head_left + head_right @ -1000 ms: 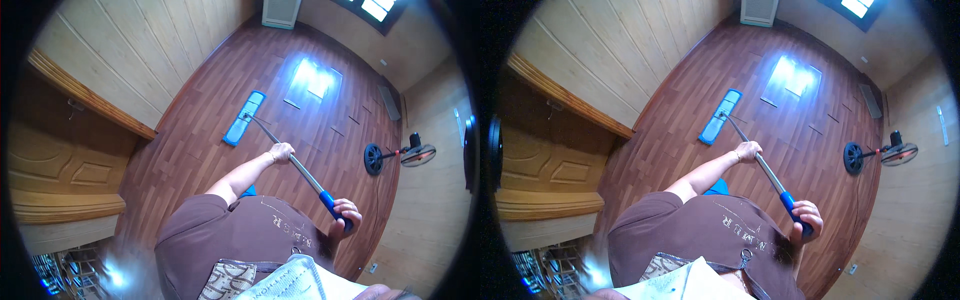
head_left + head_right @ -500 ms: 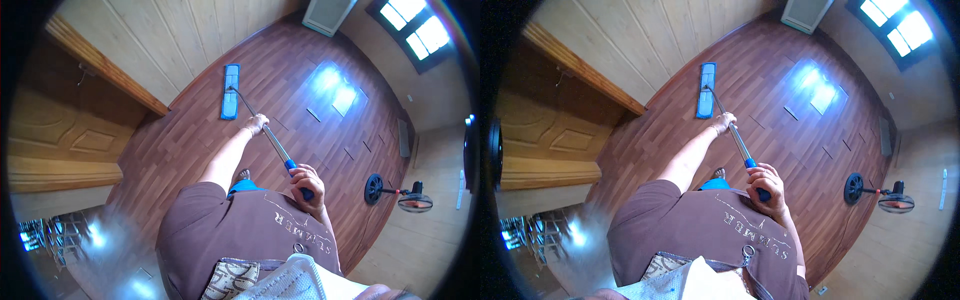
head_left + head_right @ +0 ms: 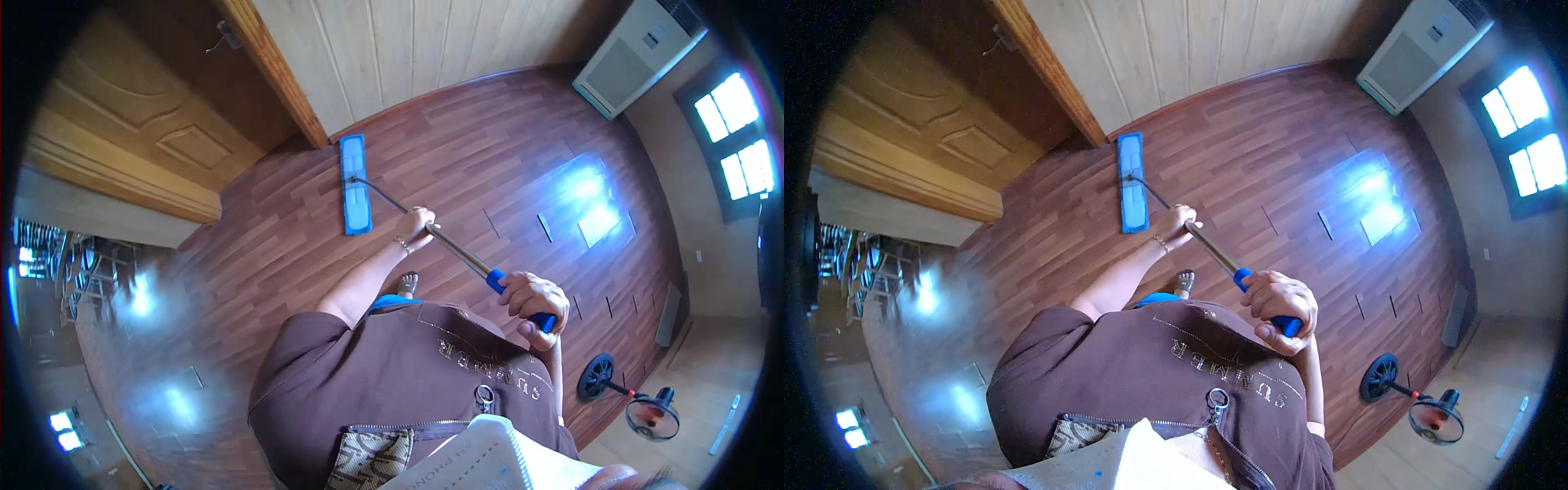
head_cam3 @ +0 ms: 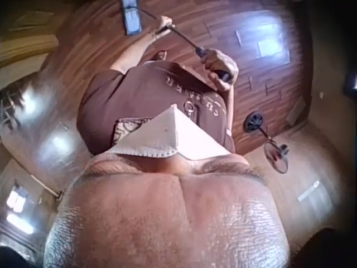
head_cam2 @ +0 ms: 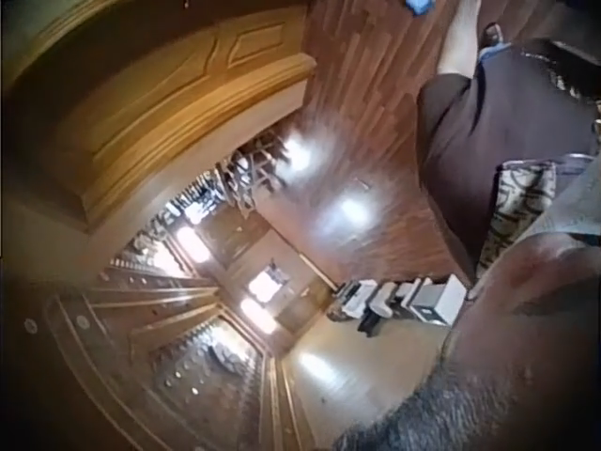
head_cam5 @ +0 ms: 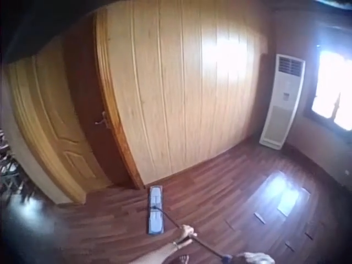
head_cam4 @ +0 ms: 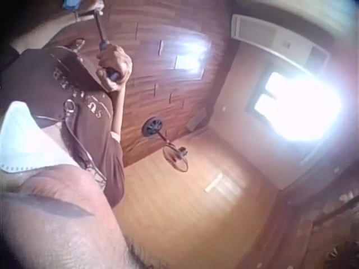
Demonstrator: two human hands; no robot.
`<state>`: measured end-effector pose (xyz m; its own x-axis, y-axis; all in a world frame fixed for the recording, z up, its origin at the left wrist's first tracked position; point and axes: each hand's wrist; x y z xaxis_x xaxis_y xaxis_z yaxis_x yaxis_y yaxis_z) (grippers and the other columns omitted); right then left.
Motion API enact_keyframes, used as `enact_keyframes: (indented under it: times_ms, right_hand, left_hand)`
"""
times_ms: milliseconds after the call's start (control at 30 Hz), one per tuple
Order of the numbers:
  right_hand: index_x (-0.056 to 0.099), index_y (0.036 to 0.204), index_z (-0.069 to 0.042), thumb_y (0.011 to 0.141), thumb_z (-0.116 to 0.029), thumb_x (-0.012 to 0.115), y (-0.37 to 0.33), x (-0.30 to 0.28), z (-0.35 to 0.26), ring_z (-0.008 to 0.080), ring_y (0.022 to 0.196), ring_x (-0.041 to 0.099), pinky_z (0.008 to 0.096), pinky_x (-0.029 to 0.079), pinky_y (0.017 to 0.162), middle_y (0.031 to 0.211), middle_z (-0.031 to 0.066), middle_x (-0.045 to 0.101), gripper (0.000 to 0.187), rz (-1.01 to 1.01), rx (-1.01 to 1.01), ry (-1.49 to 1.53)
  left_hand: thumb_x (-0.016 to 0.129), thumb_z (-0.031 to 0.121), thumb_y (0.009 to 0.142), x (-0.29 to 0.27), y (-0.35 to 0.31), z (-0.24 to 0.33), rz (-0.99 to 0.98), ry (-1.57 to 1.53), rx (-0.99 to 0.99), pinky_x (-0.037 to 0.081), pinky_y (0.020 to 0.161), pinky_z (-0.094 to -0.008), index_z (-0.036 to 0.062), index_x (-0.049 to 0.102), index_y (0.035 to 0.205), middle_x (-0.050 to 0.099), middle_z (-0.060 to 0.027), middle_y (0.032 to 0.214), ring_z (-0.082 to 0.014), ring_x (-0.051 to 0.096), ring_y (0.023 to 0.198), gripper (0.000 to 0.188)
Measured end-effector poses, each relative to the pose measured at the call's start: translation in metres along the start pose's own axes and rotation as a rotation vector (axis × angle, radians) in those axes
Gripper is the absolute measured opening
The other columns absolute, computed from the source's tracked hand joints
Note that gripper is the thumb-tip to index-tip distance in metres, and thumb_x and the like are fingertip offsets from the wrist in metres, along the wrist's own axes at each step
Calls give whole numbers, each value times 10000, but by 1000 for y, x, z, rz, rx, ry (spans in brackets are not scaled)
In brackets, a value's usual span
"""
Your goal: Mopping a wooden floor using a flat microfiber mop.
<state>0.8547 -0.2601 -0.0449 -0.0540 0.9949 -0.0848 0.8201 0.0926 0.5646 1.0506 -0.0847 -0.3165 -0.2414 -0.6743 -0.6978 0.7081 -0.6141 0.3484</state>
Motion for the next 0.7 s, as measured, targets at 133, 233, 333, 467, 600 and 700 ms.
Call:
enact_keyframes:
  times_ms: [133,233,333,467,600,700]
  right_hand:
    - [550,649,-60,705,-156,651,7,6,19,268,637,607,447,493,759,626,85,578,149,-181,-30,196]
    - [566,675,-53,745,-85,636,6,16,32,272,724,602,472,451,846,690,97,601,104,-333,61,291]
    - [549,658,-39,785,-74,649,-1,25,34,291,759,585,473,420,888,691,99,598,166,-419,160,350]
    - [578,687,4,786,-77,659,4,22,48,309,755,561,442,426,813,718,137,592,152,-478,240,390]
    - [570,653,18,797,-103,656,17,18,45,269,726,545,419,422,728,689,124,574,207,-495,273,461]
    - [561,643,22,806,-101,653,17,-3,24,231,665,530,382,425,683,665,118,561,224,-435,276,410]
  left_hand:
    - [692,230,715,-24,-48,-12,36,55,-180,429,636,-423,72,493,608,531,-142,639,-331,545,661,276]
    - [701,205,702,-41,-86,-23,170,84,-233,416,624,-428,66,468,595,506,-145,627,-340,530,654,291]
    - [694,147,704,-45,-121,-29,164,127,-257,369,600,-425,69,388,590,458,-141,606,-341,483,628,335]
    - [669,90,736,-44,-140,-25,270,-141,-419,337,561,-395,79,362,598,413,-90,595,-262,433,579,337]
    - [691,150,688,-39,-159,-37,229,226,-376,338,569,-423,89,381,590,433,-100,594,-303,448,582,331]
    - [621,234,736,-22,-137,-16,282,179,-302,344,531,-444,89,383,535,469,-117,549,-307,494,554,344]
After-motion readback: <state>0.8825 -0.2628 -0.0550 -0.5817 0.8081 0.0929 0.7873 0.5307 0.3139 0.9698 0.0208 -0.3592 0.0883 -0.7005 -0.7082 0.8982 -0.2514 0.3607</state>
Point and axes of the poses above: each hand's wrist, its own y-axis towards the middle knuckle, its own x-axis out of the palm, z = x × y
